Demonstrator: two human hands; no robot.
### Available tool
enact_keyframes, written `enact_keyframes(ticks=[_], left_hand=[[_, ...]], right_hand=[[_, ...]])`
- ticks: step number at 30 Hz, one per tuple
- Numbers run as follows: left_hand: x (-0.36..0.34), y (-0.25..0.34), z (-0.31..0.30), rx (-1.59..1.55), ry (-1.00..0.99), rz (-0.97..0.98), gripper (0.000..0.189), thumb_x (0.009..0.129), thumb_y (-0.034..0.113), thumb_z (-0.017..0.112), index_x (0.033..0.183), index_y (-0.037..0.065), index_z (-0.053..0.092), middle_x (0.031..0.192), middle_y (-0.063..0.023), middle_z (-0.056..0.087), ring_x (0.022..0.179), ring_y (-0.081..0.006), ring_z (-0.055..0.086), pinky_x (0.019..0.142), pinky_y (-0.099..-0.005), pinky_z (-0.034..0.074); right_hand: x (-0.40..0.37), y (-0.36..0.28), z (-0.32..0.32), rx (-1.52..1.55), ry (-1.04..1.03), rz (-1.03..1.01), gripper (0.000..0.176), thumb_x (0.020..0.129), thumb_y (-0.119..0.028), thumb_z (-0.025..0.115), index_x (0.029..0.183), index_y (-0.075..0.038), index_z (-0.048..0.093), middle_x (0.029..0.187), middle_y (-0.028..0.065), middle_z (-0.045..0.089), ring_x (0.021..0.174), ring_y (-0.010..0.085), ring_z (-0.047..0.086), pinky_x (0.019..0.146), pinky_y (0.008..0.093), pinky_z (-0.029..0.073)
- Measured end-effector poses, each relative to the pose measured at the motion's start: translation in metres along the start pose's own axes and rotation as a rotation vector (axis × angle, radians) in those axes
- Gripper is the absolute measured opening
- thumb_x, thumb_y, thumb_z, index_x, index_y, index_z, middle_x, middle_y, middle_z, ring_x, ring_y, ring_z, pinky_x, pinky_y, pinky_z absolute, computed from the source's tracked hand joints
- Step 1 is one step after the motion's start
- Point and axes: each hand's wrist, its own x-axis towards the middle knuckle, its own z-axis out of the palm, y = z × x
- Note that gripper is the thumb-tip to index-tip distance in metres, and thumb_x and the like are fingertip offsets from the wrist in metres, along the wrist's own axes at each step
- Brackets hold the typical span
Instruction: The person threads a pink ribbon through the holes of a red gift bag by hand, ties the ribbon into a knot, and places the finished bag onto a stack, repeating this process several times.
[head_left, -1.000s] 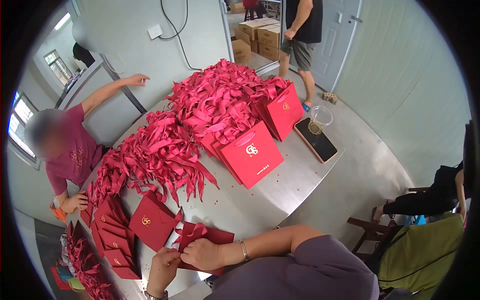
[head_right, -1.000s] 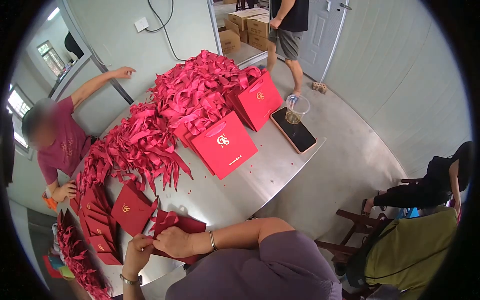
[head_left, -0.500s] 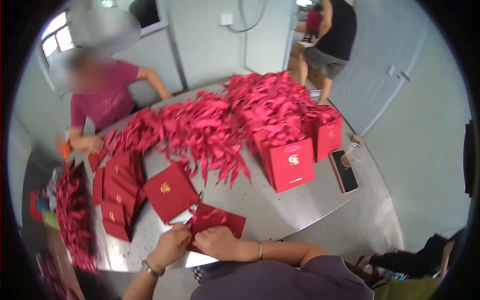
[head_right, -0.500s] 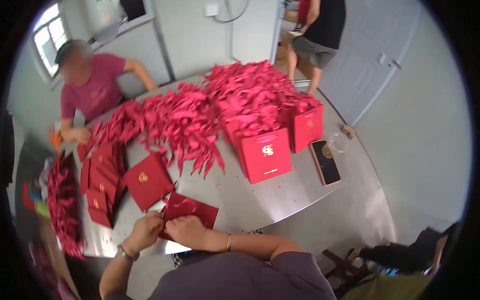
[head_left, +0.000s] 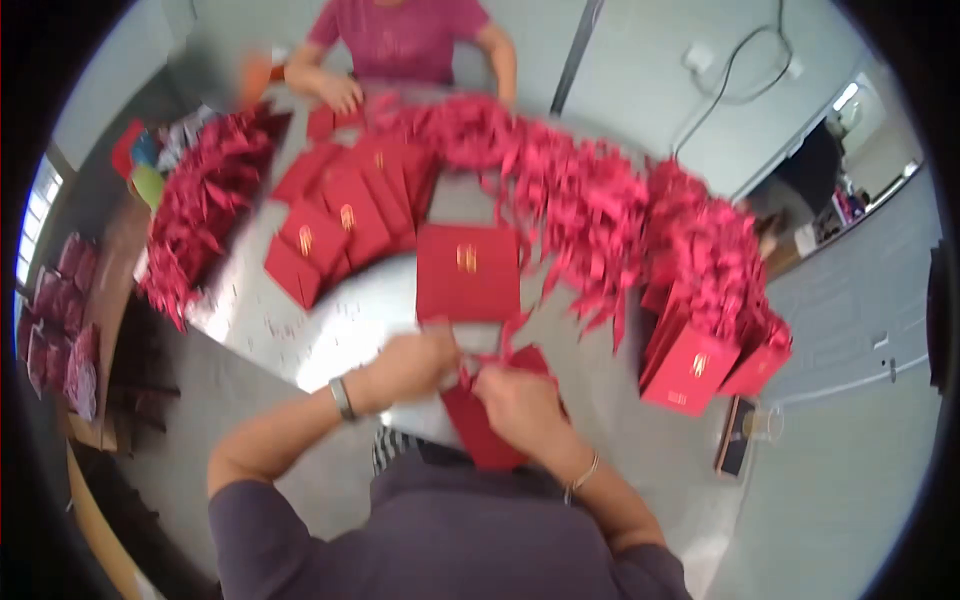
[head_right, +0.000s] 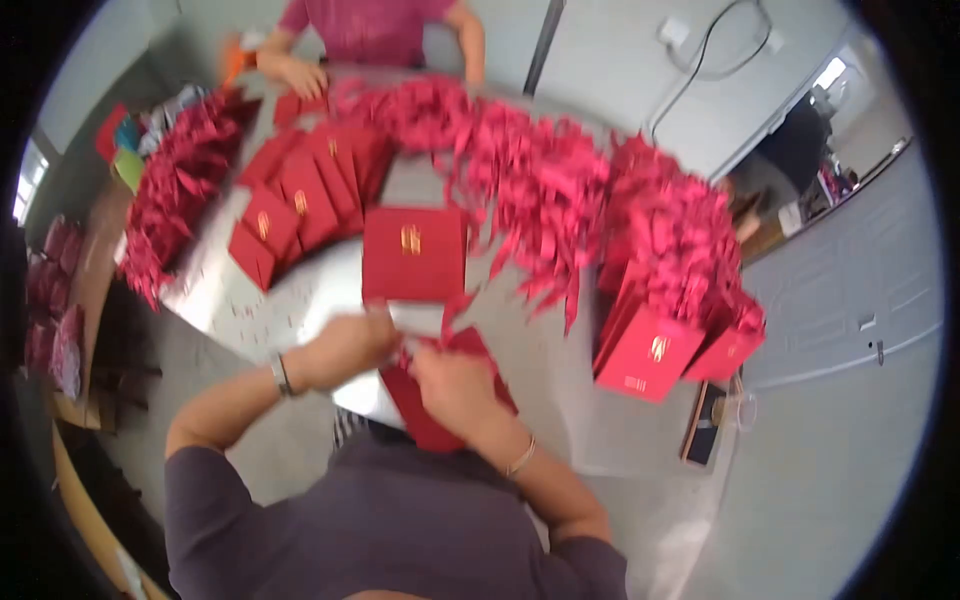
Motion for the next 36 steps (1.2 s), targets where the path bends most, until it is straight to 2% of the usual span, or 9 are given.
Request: enact_keyframes(ticks=[4, 6, 9, 13, 15, 19, 27, 30, 36], left_hand=[[0.002, -0.013, -0.007, 0.116, 0.209, -0.051, 0.011, 0.08, 0.015, 0.059, 0.08, 0.005, 0.06, 0.088, -0.0133, 0.062, 0.077, -0.0363, 0.062, 0.064, -0.045, 0.051], [0.004, -0.011, 0.004, 0.029, 0.188, -0.028, 0.008, 0.081, 0.014, 0.06, 0.085, 0.007, 0.062, 0.089, -0.0117, 0.062, 0.08, -0.0353, 0.062, 0.066, -0.0453, 0.05], [0.001, -0.016, 0.013, -0.043, 0.279, -0.059, 0.009, 0.081, 0.013, 0.061, 0.086, 0.006, 0.063, 0.088, -0.0123, 0.061, 0.082, -0.035, 0.061, 0.07, -0.0444, 0.049], [0.001, -0.019, 0.013, -0.078, 0.259, -0.113, 0.01, 0.083, 0.013, 0.06, 0.088, 0.005, 0.064, 0.089, -0.0127, 0.062, 0.083, -0.0344, 0.061, 0.071, -0.0438, 0.049], [0.003, -0.026, 0.016, -0.064, 0.263, -0.094, 0.011, 0.084, 0.013, 0.059, 0.088, 0.005, 0.064, 0.089, -0.0126, 0.062, 0.083, -0.0341, 0.061, 0.071, -0.0438, 0.049], [0.002, -0.031, 0.017, 0.123, 0.299, -0.246, 0.013, 0.088, 0.014, 0.058, 0.093, 0.005, 0.066, 0.094, -0.0115, 0.065, 0.085, -0.0331, 0.063, 0.072, -0.0383, 0.049], [-0.005, -0.016, 0.013, 0.115, 0.776, -0.248, 0.033, 0.081, 0.002, 0.058, 0.114, 0.003, 0.061, 0.109, -0.0189, 0.061, 0.093, -0.0357, 0.061, 0.083, -0.0412, 0.049], [-0.009, 0.037, 0.024, -0.062, 0.579, 0.096, 0.026, 0.075, 0.002, 0.069, 0.1, 0.004, 0.064, 0.099, -0.0135, 0.063, 0.093, -0.0334, 0.059, 0.078, -0.0401, 0.05], [0.009, 0.052, 0.039, -0.165, 0.392, 0.035, 0.017, 0.075, 0.006, 0.071, 0.091, 0.004, 0.067, 0.094, -0.0105, 0.06, 0.085, -0.0302, 0.058, 0.074, -0.0386, 0.05]], right_hand=[[0.005, 0.009, 0.0, 0.158, 0.049, 0.035, 0.013, 0.089, -0.014, 0.05, 0.087, -0.004, 0.058, 0.077, 0.0215, 0.063, 0.072, 0.0413, 0.063, 0.062, 0.0535, 0.048], [0.006, -0.001, -0.013, 0.425, 0.038, 0.109, 0.021, 0.093, -0.01, 0.056, 0.112, -0.001, 0.058, 0.081, 0.0126, 0.066, 0.072, 0.0224, 0.066, 0.066, 0.0323, 0.052], [-0.018, -0.002, -0.022, 0.958, 0.263, 0.141, 0.025, 0.098, -0.007, 0.05, 0.121, 0.001, 0.055, 0.085, 0.0059, 0.065, 0.076, 0.0099, 0.061, 0.072, 0.0225, 0.051], [-0.054, 0.033, -0.009, 0.804, 0.52, 0.394, 0.03, 0.095, -0.006, 0.055, 0.124, 0.0, 0.054, 0.097, 0.0095, 0.065, 0.085, 0.0137, 0.061, 0.075, 0.0248, 0.05], [-0.065, 0.044, 0.006, 0.025, 0.415, 0.217, 0.039, 0.088, -0.013, 0.063, 0.124, -0.001, 0.054, 0.114, 0.0154, 0.06, 0.105, 0.0276, 0.057, 0.089, 0.0386, 0.046], [-0.075, 0.042, 0.017, -0.173, 0.26, 0.174, 0.053, 0.082, -0.028, 0.07, 0.126, -0.003, 0.055, 0.127, 0.0153, 0.053, 0.115, 0.0321, 0.049, 0.096, 0.0439, 0.038], [-0.074, 0.041, 0.017, -0.163, 0.251, 0.21, 0.054, 0.082, -0.028, 0.07, 0.128, -0.003, 0.054, 0.129, 0.014, 0.052, 0.117, 0.0315, 0.047, 0.097, 0.0428, 0.036], [-0.075, 0.041, 0.016, -0.162, 0.24, 0.217, 0.054, 0.082, -0.027, 0.07, 0.127, -0.003, 0.055, 0.13, 0.0142, 0.051, 0.117, 0.0318, 0.047, 0.098, 0.0432, 0.035], [-0.073, 0.035, 0.007, -0.158, 0.26, 0.224, 0.049, 0.081, -0.026, 0.07, 0.123, -0.004, 0.058, 0.128, 0.0139, 0.052, 0.116, 0.032, 0.048, 0.097, 0.043, 0.036]])
